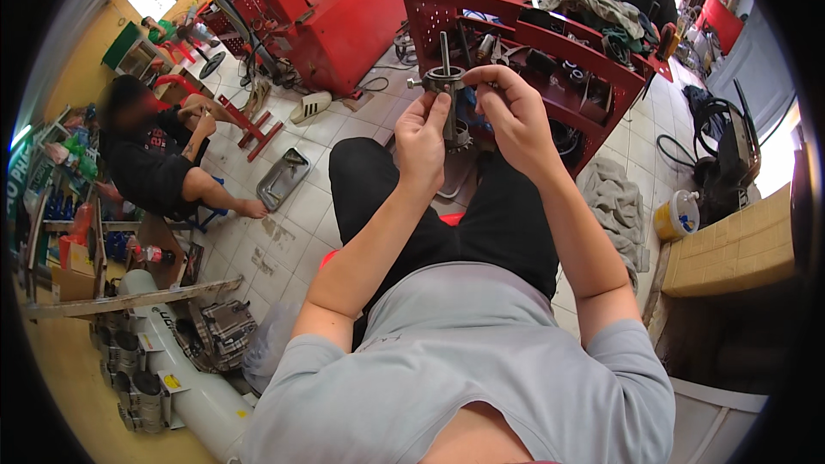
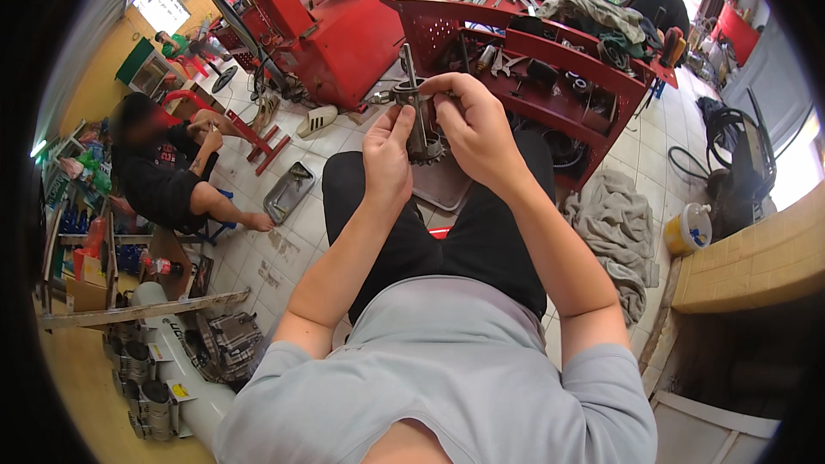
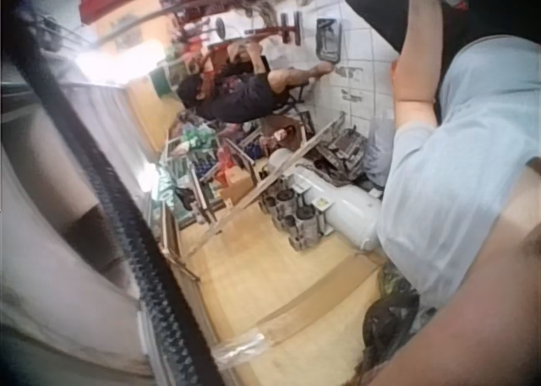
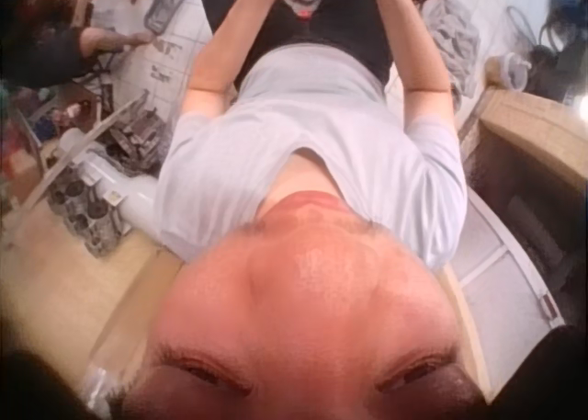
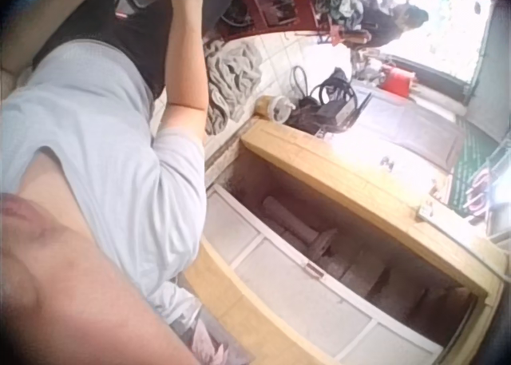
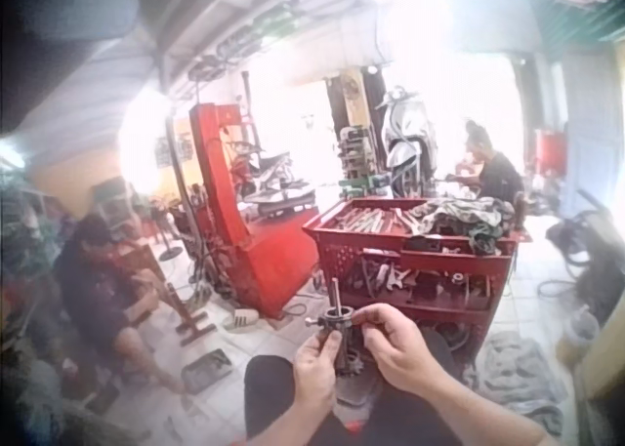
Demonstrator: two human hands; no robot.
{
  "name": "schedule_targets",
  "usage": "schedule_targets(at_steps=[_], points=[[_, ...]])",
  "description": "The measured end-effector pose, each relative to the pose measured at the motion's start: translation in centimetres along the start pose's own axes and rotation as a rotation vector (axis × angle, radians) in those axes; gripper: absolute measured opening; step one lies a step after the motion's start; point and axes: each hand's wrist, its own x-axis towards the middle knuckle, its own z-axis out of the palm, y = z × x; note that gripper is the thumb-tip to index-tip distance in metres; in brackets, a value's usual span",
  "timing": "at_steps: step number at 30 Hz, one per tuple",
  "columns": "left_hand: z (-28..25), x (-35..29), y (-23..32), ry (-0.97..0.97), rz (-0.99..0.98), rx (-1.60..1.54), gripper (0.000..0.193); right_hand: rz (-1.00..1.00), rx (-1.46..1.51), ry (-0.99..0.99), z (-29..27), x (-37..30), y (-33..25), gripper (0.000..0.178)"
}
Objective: The person sits in a workshop and assembles a mechanical component, likely a motorcycle sprocket hub. They insert a small metal pin into the hub, rotate the assembly to inspect it, and then insert a second pin. The person handles the part with both hands, occasionally picking up small components from a metal tray on the floor.
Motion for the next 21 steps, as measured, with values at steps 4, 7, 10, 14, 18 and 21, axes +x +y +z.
schedule_targets(at_steps=[4, 7, 10, 14, 18, 21], points=[[0.9, 0.1, 0.4, -0.051, 0.044, -0.025, 0.015, -0.153, -0.194, -0.063, 0.0, -0.2, -0.8, 0.02], [1.3, -0.4, 1.2, -0.009, 0.066, 0.005, 0.015, -0.176, -0.249, -0.016, -0.1, -1.3, -1.9, 0.019], [1.4, -1.7, 2.3, -0.02, 0.1, 0.022, 0.014, -0.289, -0.404, -0.003, -0.8, -2.5, -2.6, 0.022], [1.3, -3.0, 3.0, -0.019, 0.145, 0.15, 0.014, -0.405, -0.494, -0.046, -1.0, -3.1, -3.4, 0.023], [0.9, -3.6, 3.3, -0.05, 0.202, 0.278, 0.016, -0.506, -0.472, -0.067, -0.5, -3.4, -3.1, 0.023], [0.3, -3.8, 3.2, -0.067, 0.245, 0.357, 0.016, -0.517, -0.47, -0.068, -0.3, -3.4, -3.0, 0.022]])
